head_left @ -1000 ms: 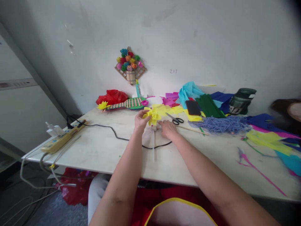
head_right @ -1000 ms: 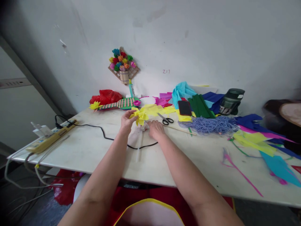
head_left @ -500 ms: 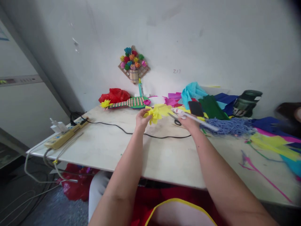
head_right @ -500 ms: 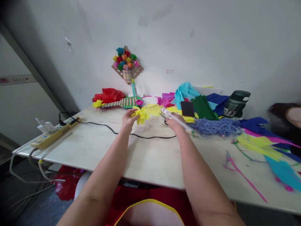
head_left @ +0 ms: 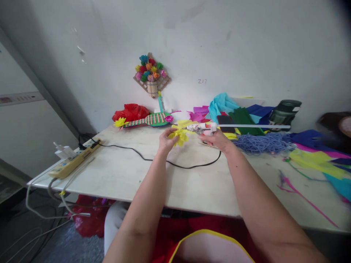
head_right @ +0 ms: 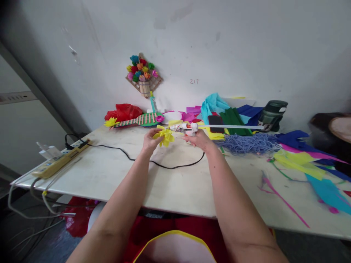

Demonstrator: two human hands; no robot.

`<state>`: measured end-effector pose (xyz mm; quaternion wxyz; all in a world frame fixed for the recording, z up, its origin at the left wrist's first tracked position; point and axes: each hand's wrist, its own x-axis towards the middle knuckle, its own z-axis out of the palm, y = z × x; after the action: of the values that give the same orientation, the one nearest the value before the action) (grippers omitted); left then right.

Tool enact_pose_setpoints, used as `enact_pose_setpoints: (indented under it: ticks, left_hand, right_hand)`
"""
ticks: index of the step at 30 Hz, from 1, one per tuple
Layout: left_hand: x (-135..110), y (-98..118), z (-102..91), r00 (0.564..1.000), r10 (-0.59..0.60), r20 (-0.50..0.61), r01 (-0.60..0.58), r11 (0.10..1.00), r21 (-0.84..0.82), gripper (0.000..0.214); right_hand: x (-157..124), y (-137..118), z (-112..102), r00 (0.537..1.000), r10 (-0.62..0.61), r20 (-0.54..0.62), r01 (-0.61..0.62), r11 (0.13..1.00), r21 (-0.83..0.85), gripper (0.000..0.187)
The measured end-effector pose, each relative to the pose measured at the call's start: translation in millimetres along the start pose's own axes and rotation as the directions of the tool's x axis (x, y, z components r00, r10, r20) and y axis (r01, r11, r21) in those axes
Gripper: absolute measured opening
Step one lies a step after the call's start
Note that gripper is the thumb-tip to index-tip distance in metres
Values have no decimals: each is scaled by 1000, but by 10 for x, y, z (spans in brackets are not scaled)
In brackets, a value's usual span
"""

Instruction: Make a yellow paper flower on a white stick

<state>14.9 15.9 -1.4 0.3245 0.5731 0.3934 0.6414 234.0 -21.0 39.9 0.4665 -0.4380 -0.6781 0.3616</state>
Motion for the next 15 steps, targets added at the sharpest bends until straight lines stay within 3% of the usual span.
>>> enact_pose_setpoints:
  ticks: [15]
  left_hand:
    - [-4,-29,14,999,22,26,-24,997,79,31]
  right_hand:
    - [-4,-34,-2,998,63,-15,-65,978,-198,27]
